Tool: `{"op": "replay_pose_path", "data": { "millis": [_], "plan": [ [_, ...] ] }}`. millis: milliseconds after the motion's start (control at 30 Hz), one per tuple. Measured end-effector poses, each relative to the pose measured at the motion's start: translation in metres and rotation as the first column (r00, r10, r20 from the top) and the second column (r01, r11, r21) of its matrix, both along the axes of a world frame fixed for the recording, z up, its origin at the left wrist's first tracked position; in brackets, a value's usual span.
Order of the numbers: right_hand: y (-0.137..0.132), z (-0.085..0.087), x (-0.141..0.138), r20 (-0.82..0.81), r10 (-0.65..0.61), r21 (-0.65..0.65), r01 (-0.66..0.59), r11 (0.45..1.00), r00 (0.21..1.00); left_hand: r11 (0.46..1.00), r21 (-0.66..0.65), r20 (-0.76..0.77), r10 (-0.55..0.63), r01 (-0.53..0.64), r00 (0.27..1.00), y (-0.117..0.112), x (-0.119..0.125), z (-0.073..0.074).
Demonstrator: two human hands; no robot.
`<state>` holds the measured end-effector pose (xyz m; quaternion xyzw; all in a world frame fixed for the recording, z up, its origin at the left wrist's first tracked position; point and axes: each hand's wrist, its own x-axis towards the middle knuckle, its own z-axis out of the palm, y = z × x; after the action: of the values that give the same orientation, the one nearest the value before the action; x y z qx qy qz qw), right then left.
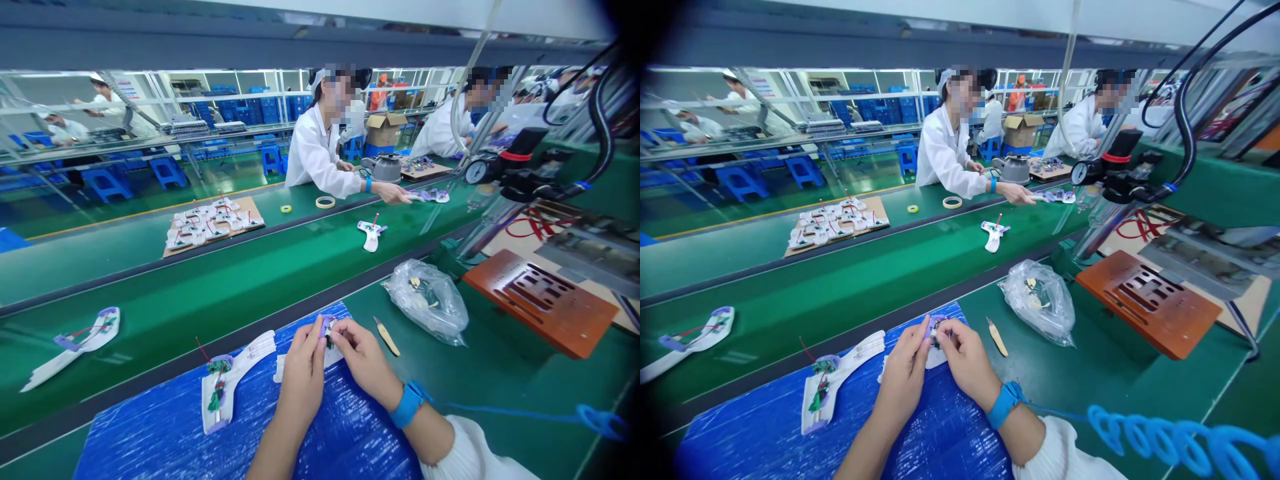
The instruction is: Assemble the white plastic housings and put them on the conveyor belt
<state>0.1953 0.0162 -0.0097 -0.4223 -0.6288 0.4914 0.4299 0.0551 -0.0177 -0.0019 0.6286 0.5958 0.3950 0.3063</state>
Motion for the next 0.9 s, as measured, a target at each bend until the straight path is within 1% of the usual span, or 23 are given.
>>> {"op": "replay_pose_path", "data": {
  "millis": [200,333,467,633,700,800,900],
  "plan": [
    [0.0003,0.0029,0.0,0.004,0.019,-0.008,-0.019,1.0,1.0,1.0,0.009,0.014,-0.005,0.004,1.0,0.0005,0.0006,-0.0011],
    [-0.0017,0.0075,0.0,0.046,0.012,0.043,-0.014,0.999,0.999,0.999,-0.018,0.015,-0.027,0.027,1.0,0.0005,-0.002,-0.0031],
    [-0.0028,0.0082,-0.0011,0.081,-0.005,0.077,-0.001,0.997,0.997,0.999,-0.022,0.016,-0.04,0.04,0.999,-0.0002,-0.0029,-0.0025],
    [-0.0015,0.0056,-0.0011,0.039,0.012,0.014,-0.012,1.0,0.999,1.0,0.007,0.003,-0.012,0.012,1.0,-0.0001,-0.0011,0.0003],
    [-0.0009,0.0037,-0.0002,0.011,0.019,-0.029,-0.018,0.999,1.0,1.0,0.023,0.003,-0.004,0.004,1.0,-0.0009,-0.0006,-0.0007],
    [-0.0015,0.0015,0.0005,-0.013,0.038,-0.08,-0.039,0.996,0.999,0.999,0.035,0.0,-0.022,0.022,1.0,-0.0043,0.002,-0.0042],
    [-0.0046,0.0036,-0.0006,-0.038,0.04,-0.071,-0.043,0.997,0.998,0.999,0.036,-0.002,-0.035,0.035,0.999,-0.0061,0.0063,-0.0021]
  ]
}}
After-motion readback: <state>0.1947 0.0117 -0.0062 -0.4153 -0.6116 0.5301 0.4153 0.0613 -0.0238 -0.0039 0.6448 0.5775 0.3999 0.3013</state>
